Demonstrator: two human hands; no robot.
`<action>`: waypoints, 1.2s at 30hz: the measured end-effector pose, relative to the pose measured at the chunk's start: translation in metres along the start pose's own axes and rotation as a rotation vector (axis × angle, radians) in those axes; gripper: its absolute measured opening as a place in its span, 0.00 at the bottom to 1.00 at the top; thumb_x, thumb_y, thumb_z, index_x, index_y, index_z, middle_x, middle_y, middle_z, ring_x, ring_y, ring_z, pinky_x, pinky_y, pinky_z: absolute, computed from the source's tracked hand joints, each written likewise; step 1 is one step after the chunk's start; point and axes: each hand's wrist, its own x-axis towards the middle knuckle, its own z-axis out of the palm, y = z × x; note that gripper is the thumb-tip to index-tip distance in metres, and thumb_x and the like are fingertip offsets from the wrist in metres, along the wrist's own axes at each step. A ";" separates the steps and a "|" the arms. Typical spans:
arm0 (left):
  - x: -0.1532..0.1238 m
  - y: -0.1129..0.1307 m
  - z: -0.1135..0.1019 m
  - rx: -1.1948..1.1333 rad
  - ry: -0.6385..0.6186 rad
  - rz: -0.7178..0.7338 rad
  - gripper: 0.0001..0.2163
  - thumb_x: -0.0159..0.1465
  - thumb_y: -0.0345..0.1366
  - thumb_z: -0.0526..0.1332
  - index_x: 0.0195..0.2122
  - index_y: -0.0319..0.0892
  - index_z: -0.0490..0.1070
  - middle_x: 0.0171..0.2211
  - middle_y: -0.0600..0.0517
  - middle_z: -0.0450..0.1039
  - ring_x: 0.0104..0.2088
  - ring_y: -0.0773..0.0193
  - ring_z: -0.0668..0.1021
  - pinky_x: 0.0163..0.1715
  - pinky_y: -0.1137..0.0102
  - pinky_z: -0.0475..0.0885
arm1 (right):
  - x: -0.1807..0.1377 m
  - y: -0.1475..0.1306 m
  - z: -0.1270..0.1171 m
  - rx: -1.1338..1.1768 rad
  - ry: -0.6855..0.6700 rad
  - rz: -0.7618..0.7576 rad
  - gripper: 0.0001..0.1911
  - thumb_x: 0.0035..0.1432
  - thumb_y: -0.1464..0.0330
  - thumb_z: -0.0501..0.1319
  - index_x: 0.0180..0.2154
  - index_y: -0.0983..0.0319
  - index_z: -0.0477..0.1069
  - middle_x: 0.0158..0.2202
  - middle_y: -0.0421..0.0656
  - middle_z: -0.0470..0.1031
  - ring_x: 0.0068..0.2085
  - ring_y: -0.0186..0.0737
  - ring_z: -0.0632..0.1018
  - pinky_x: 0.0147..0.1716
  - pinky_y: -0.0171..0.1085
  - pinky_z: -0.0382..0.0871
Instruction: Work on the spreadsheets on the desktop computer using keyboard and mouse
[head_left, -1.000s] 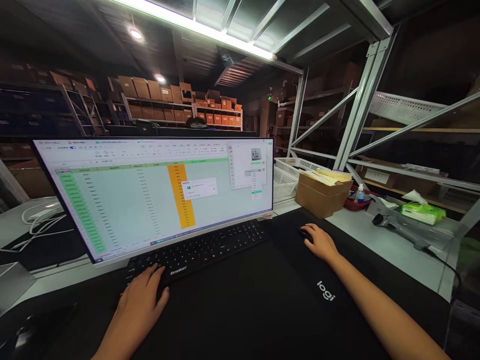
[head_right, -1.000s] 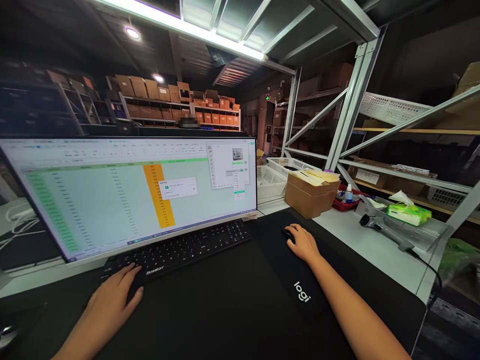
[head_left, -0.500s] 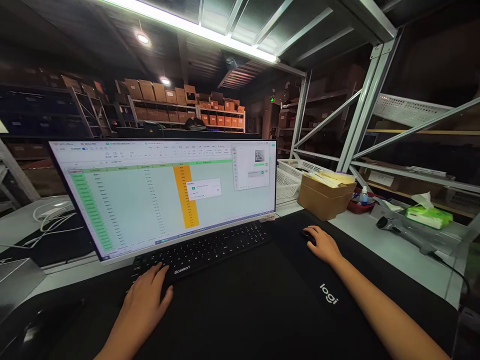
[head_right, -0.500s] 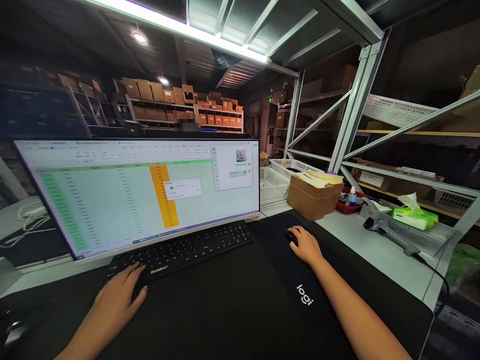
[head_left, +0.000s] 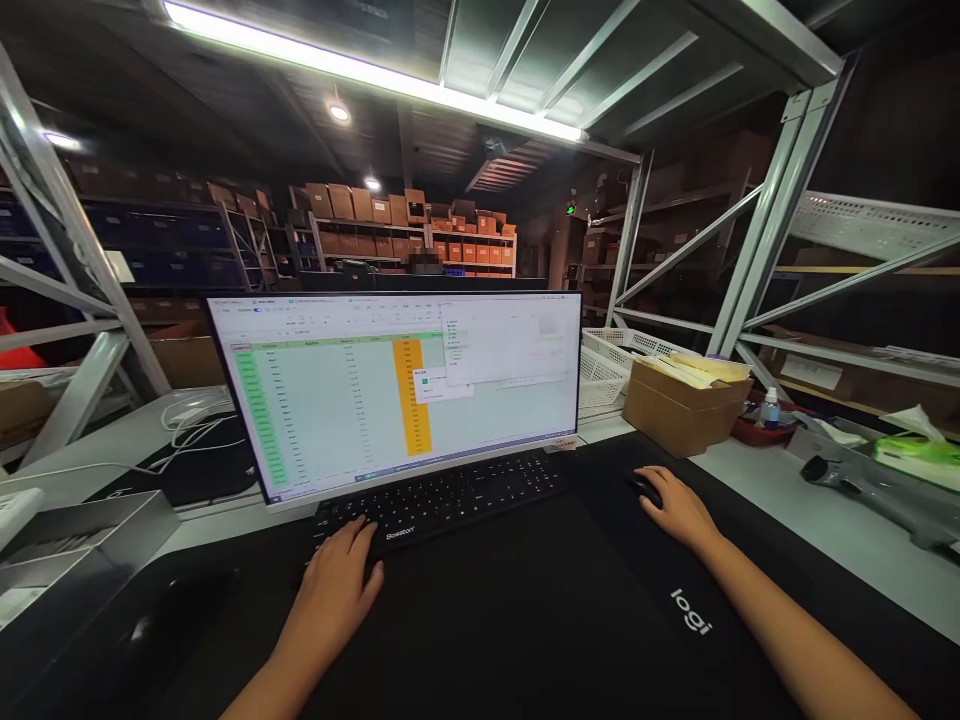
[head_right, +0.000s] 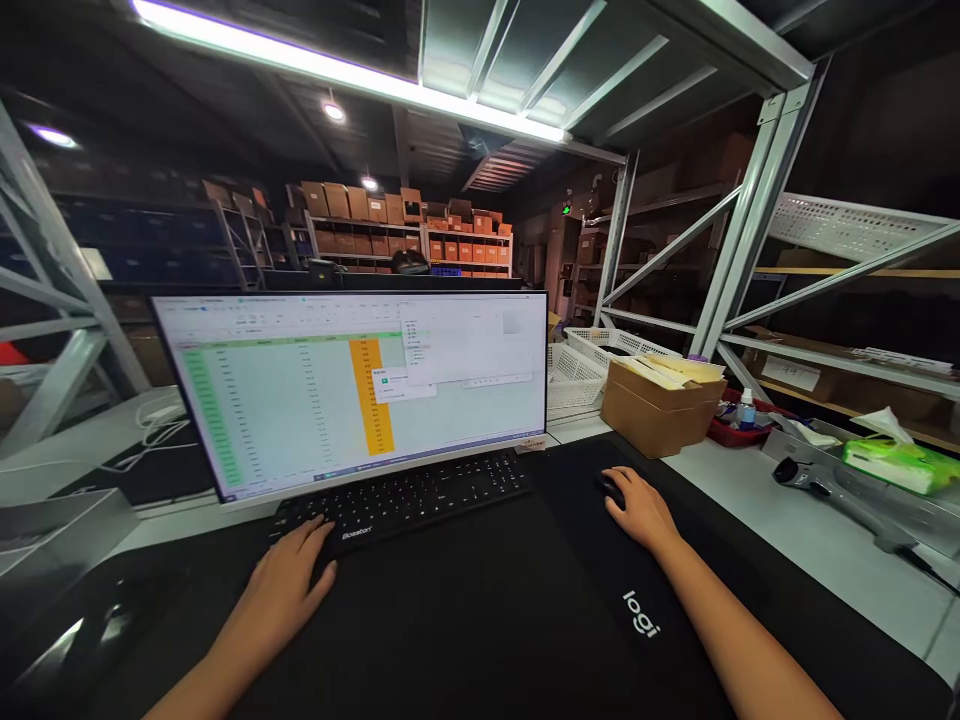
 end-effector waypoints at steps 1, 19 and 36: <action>0.000 0.000 0.000 0.001 0.007 0.000 0.25 0.64 0.41 0.48 0.58 0.34 0.68 0.61 0.38 0.66 0.61 0.45 0.69 0.61 0.49 0.64 | 0.000 0.000 0.000 0.005 -0.005 -0.003 0.24 0.59 0.63 0.54 0.57 0.54 0.68 0.59 0.45 0.69 0.56 0.46 0.74 0.56 0.46 0.68; -0.005 -0.001 0.005 0.007 0.036 0.007 0.23 0.64 0.38 0.50 0.59 0.37 0.67 0.61 0.41 0.66 0.62 0.48 0.68 0.63 0.52 0.63 | 0.003 0.016 0.017 0.039 0.000 -0.063 0.24 0.60 0.59 0.54 0.57 0.53 0.68 0.61 0.45 0.67 0.57 0.47 0.73 0.56 0.46 0.70; -0.004 0.002 0.000 0.031 0.021 0.007 0.23 0.64 0.37 0.49 0.59 0.37 0.67 0.61 0.41 0.66 0.62 0.48 0.68 0.63 0.51 0.63 | 0.001 0.012 0.011 0.029 -0.010 -0.056 0.24 0.62 0.57 0.53 0.58 0.51 0.69 0.61 0.44 0.67 0.56 0.46 0.74 0.53 0.46 0.72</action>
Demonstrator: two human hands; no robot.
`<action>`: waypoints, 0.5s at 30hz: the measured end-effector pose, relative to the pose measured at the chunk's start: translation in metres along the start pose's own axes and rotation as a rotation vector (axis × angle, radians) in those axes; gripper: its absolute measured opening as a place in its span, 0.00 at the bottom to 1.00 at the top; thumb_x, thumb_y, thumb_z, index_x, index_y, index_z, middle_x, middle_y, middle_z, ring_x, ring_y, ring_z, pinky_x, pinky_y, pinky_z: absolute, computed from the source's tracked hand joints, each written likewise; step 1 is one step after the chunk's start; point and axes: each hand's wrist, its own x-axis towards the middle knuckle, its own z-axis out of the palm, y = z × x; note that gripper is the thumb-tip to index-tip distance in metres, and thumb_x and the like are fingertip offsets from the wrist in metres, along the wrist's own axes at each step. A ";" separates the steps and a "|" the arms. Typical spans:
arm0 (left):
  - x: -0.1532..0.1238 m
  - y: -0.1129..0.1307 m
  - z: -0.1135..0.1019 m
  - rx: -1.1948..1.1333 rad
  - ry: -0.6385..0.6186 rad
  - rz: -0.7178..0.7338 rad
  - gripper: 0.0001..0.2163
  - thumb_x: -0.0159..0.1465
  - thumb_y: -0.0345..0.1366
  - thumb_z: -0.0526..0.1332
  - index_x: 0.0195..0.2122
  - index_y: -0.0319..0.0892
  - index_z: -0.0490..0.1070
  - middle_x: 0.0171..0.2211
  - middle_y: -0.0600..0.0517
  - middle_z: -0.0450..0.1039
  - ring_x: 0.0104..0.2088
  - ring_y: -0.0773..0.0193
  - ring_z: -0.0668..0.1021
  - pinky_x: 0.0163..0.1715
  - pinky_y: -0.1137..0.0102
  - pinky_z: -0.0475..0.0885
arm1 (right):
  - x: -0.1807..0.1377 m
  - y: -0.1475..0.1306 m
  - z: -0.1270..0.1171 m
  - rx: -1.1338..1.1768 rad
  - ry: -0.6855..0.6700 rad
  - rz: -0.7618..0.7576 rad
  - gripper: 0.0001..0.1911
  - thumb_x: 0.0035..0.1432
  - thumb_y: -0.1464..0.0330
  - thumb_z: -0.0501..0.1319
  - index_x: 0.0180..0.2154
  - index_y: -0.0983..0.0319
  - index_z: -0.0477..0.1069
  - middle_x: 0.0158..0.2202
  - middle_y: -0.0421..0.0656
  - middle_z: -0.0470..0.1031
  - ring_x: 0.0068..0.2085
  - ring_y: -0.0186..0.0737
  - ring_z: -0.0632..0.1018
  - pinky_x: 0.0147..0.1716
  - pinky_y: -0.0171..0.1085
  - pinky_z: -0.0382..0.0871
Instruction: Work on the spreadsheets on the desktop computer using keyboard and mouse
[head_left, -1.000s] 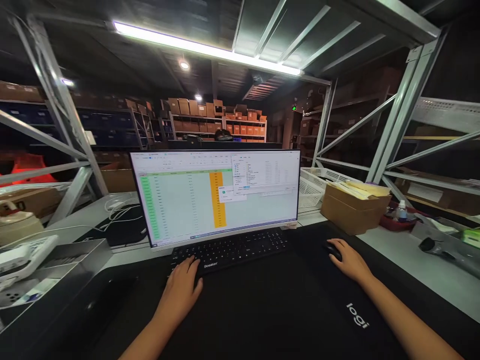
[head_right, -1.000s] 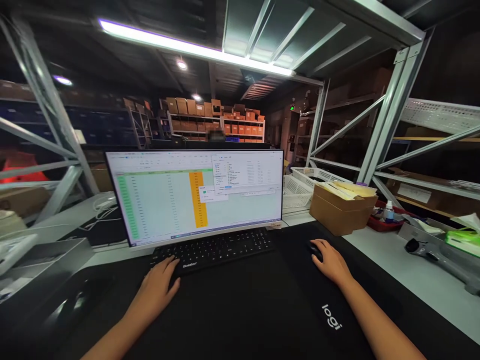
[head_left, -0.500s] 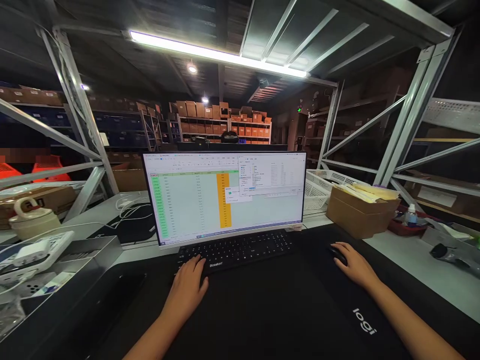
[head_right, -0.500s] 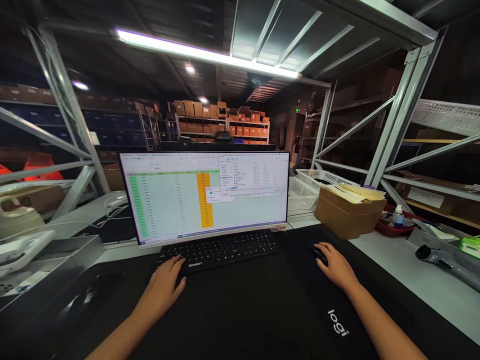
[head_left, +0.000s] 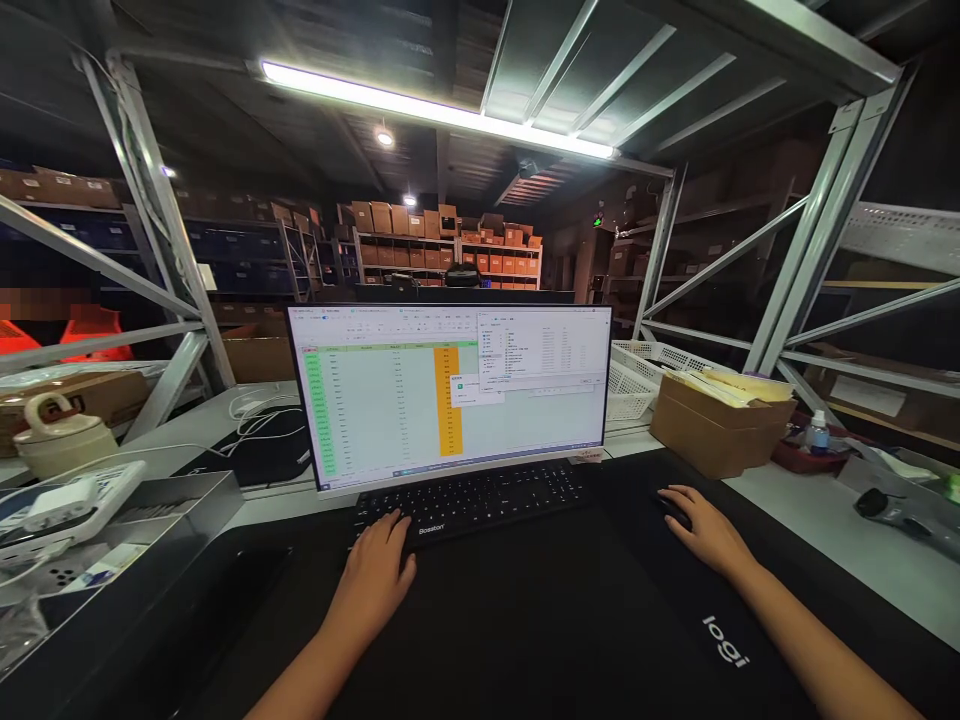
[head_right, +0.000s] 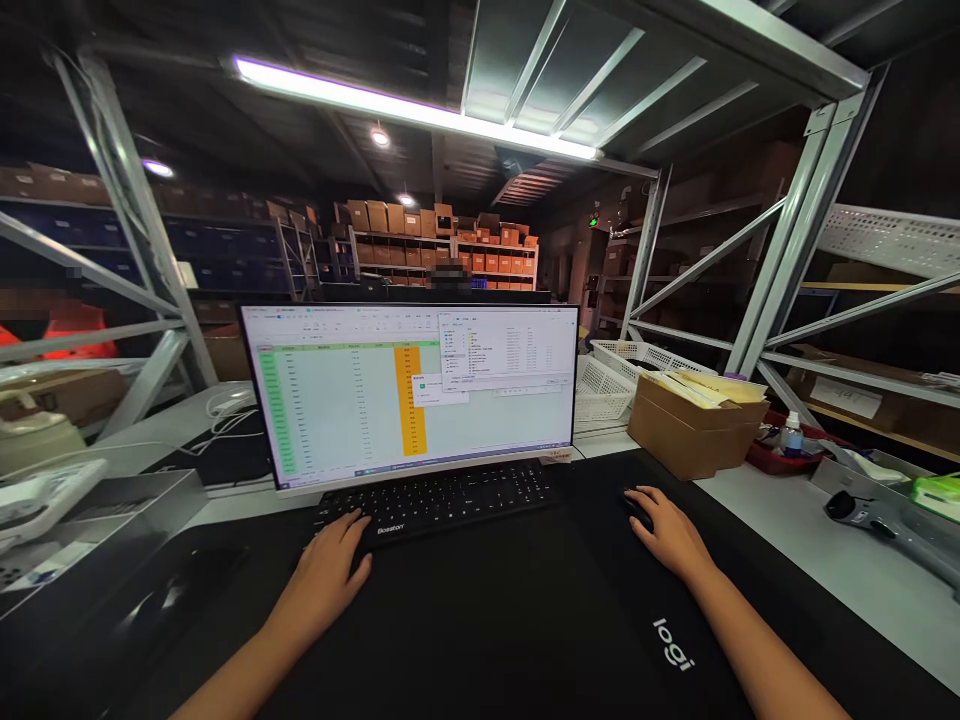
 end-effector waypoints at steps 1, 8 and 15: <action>0.000 0.000 0.000 0.004 -0.004 -0.001 0.23 0.64 0.37 0.49 0.59 0.37 0.67 0.62 0.41 0.66 0.62 0.48 0.68 0.63 0.51 0.63 | 0.000 -0.001 -0.001 -0.001 -0.004 -0.001 0.24 0.62 0.57 0.53 0.58 0.52 0.68 0.61 0.44 0.67 0.57 0.46 0.74 0.54 0.46 0.71; 0.000 0.000 -0.002 0.029 -0.030 -0.009 0.23 0.65 0.37 0.50 0.59 0.37 0.67 0.62 0.41 0.66 0.62 0.47 0.68 0.62 0.51 0.64 | 0.001 -0.001 0.002 0.003 0.002 0.026 0.25 0.61 0.58 0.52 0.58 0.54 0.68 0.61 0.46 0.66 0.57 0.47 0.73 0.55 0.46 0.70; 0.002 0.005 -0.007 0.057 -0.045 0.013 0.22 0.65 0.35 0.51 0.59 0.34 0.67 0.62 0.38 0.66 0.61 0.46 0.69 0.62 0.50 0.65 | 0.003 -0.034 -0.017 -0.052 0.160 -0.032 0.26 0.57 0.59 0.57 0.56 0.61 0.69 0.60 0.53 0.68 0.59 0.57 0.71 0.58 0.58 0.65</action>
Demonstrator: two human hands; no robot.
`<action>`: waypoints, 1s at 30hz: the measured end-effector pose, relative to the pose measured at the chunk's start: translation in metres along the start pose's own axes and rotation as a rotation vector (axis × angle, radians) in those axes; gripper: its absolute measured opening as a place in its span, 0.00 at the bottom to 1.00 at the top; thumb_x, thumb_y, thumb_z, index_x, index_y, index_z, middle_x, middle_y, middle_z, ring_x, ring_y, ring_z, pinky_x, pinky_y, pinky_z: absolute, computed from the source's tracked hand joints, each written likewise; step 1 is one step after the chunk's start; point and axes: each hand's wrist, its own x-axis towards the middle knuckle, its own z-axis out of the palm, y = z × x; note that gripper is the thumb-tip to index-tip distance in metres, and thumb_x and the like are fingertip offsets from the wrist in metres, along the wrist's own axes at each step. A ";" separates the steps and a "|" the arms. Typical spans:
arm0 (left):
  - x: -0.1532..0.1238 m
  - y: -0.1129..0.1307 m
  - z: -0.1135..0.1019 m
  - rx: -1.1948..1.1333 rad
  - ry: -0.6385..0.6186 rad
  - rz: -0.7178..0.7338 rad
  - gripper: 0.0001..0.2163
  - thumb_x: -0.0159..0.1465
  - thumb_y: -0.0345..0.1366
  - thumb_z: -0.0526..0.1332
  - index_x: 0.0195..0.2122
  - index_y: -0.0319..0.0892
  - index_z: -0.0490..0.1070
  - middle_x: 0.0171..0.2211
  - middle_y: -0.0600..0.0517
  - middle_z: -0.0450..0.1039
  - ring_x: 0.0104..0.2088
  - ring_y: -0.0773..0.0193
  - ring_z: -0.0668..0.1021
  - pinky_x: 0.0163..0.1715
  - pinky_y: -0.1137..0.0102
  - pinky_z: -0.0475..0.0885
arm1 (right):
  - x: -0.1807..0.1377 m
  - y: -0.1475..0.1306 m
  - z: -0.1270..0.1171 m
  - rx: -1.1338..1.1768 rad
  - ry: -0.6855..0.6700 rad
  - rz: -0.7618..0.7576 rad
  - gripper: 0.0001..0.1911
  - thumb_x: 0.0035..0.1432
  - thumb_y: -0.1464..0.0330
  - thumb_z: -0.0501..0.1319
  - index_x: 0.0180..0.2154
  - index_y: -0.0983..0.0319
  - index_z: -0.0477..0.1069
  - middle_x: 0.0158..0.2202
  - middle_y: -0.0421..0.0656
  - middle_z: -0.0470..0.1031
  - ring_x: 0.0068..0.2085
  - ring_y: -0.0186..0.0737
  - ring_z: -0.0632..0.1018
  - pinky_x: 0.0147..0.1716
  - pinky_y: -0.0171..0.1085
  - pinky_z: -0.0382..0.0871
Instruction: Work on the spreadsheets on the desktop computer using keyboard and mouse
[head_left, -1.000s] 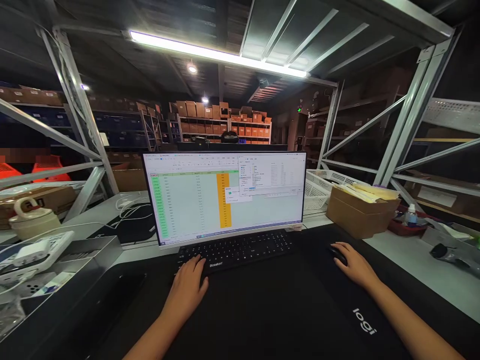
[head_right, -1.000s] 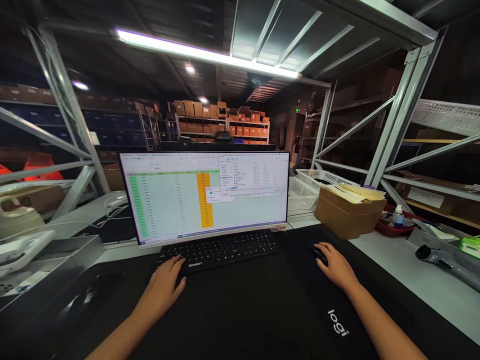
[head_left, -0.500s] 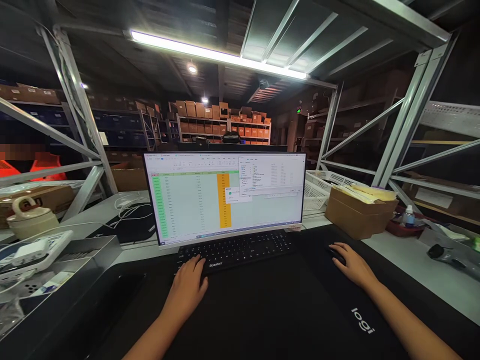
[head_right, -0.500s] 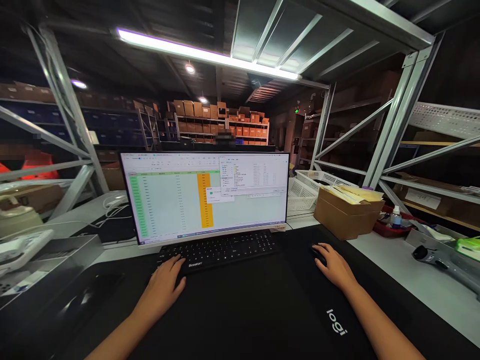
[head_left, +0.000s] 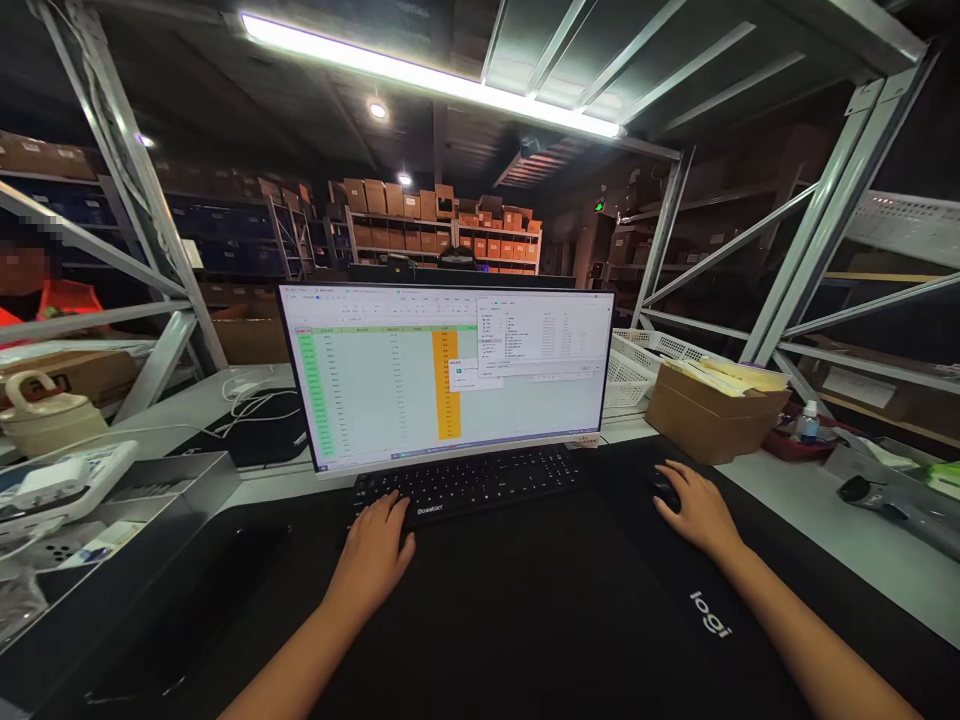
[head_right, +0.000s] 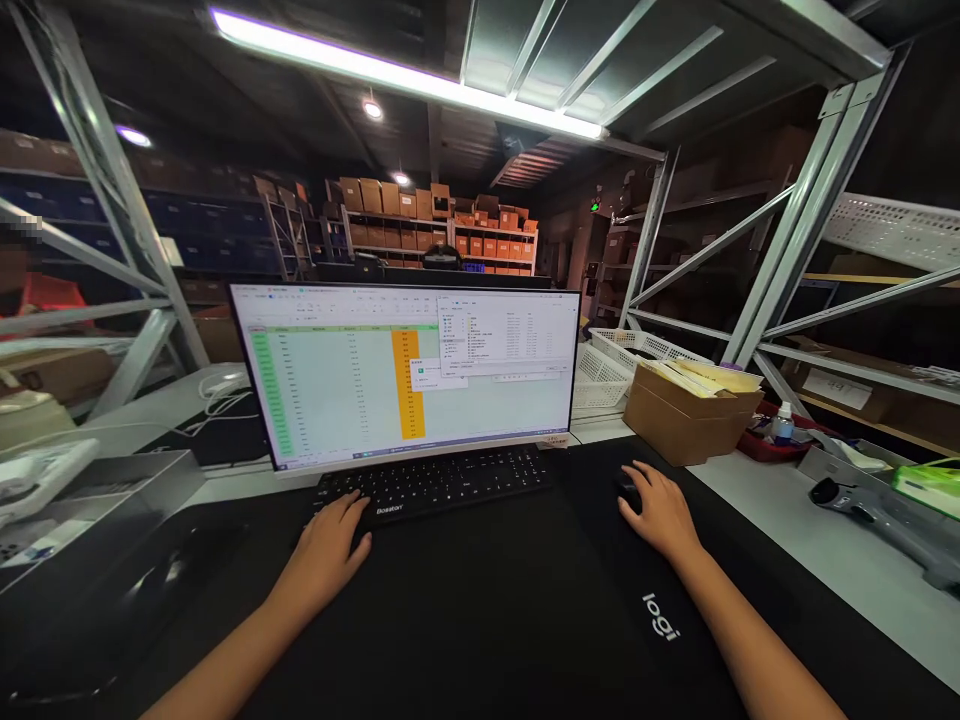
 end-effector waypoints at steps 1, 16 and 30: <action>0.000 0.001 -0.001 0.000 0.000 0.005 0.22 0.65 0.35 0.51 0.59 0.34 0.67 0.62 0.38 0.66 0.61 0.45 0.69 0.62 0.50 0.65 | 0.002 -0.016 -0.002 0.027 0.045 -0.023 0.26 0.59 0.60 0.55 0.56 0.63 0.69 0.60 0.55 0.68 0.59 0.57 0.70 0.59 0.57 0.64; -0.003 0.001 -0.002 -0.012 0.027 0.016 0.22 0.64 0.34 0.53 0.59 0.35 0.67 0.61 0.39 0.67 0.61 0.47 0.69 0.62 0.52 0.64 | 0.062 -0.251 0.069 0.226 -0.285 -0.368 0.31 0.65 0.56 0.53 0.64 0.65 0.61 0.63 0.52 0.68 0.66 0.52 0.64 0.66 0.52 0.54; 0.001 -0.003 0.005 -0.034 0.053 0.020 0.22 0.64 0.36 0.51 0.58 0.34 0.68 0.60 0.37 0.67 0.60 0.45 0.70 0.61 0.50 0.65 | 0.049 -0.169 0.053 0.098 -0.196 -0.146 0.27 0.66 0.55 0.53 0.60 0.64 0.67 0.65 0.55 0.62 0.68 0.55 0.59 0.65 0.54 0.55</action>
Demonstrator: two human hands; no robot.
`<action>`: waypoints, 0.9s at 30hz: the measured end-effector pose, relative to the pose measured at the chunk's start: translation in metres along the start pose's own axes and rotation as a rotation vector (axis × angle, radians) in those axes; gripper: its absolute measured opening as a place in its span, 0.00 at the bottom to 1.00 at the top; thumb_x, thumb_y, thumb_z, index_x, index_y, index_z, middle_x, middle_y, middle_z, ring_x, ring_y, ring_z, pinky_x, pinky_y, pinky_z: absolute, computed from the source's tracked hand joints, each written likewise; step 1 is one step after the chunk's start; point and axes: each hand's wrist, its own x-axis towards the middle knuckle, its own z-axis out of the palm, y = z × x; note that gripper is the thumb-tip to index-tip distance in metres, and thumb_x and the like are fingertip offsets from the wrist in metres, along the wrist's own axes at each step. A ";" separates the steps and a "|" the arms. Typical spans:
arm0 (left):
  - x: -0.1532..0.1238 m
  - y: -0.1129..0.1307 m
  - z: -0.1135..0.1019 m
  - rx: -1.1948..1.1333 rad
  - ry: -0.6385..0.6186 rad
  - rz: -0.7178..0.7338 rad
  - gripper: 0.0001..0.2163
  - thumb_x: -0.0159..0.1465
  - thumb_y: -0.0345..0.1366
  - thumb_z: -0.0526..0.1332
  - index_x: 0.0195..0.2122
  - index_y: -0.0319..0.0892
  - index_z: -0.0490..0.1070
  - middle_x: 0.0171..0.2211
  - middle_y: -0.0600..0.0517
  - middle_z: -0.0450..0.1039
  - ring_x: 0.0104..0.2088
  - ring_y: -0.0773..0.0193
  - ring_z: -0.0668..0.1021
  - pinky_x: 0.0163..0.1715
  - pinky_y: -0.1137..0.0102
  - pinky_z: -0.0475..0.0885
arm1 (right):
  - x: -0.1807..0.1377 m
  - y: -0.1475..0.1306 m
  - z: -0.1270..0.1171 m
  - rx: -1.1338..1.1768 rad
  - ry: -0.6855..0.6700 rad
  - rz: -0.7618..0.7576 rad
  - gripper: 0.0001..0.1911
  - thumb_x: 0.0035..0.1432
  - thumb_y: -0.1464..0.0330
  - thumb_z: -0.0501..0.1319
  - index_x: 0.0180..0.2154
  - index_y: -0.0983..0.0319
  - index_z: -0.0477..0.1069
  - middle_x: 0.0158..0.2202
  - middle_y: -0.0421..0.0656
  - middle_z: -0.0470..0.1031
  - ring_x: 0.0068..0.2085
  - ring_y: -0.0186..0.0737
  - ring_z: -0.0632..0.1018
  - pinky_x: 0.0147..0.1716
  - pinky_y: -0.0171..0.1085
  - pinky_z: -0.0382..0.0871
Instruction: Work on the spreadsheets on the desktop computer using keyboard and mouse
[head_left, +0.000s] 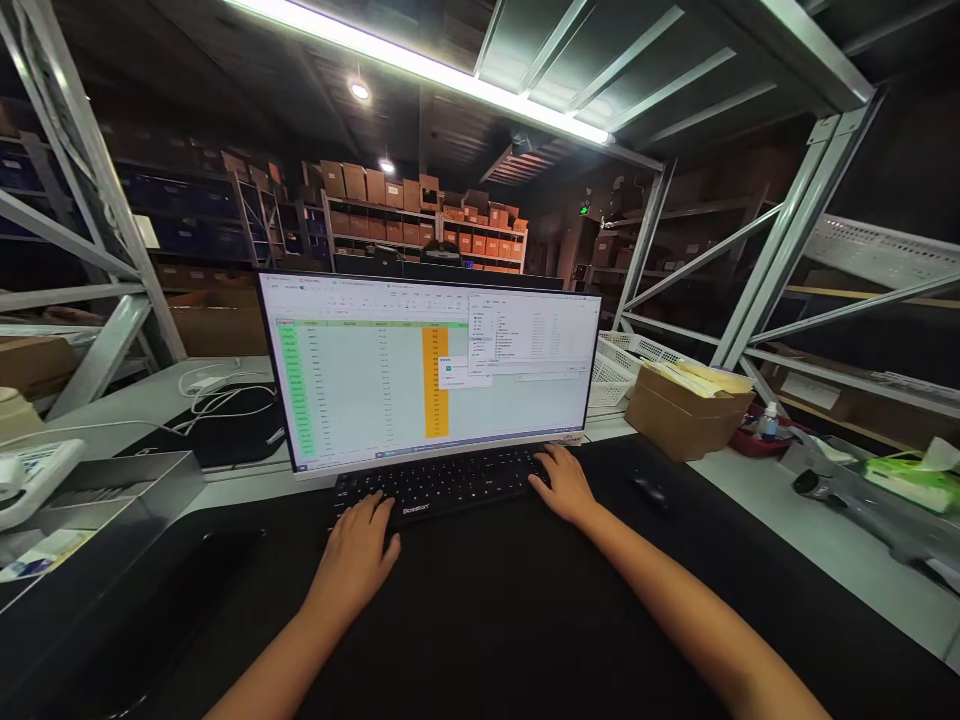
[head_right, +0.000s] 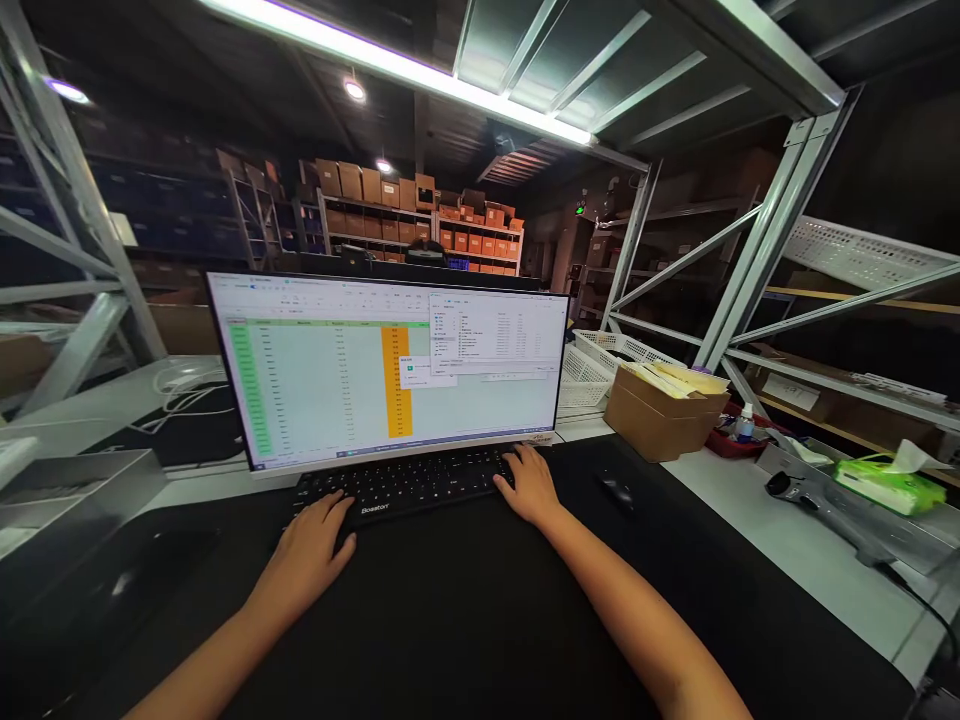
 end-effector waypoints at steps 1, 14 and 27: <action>0.000 0.000 0.000 -0.008 0.005 0.000 0.22 0.64 0.36 0.51 0.58 0.34 0.68 0.60 0.37 0.68 0.60 0.45 0.70 0.61 0.50 0.65 | 0.002 0.001 0.001 0.004 0.000 -0.010 0.26 0.65 0.55 0.54 0.59 0.62 0.68 0.66 0.53 0.62 0.68 0.54 0.60 0.65 0.54 0.55; -0.004 -0.002 0.000 -0.021 -0.025 -0.027 0.22 0.64 0.35 0.51 0.59 0.36 0.68 0.61 0.40 0.67 0.62 0.47 0.69 0.63 0.50 0.64 | -0.024 0.094 -0.017 -0.079 0.140 0.093 0.20 0.61 0.60 0.56 0.49 0.63 0.75 0.60 0.55 0.69 0.65 0.57 0.64 0.64 0.57 0.56; -0.003 -0.007 0.007 -0.054 0.006 -0.038 0.23 0.64 0.38 0.50 0.58 0.37 0.68 0.61 0.40 0.67 0.63 0.49 0.68 0.63 0.51 0.63 | -0.081 0.192 -0.028 0.100 0.145 0.255 0.27 0.57 0.56 0.57 0.56 0.58 0.68 0.59 0.49 0.69 0.57 0.48 0.73 0.59 0.48 0.67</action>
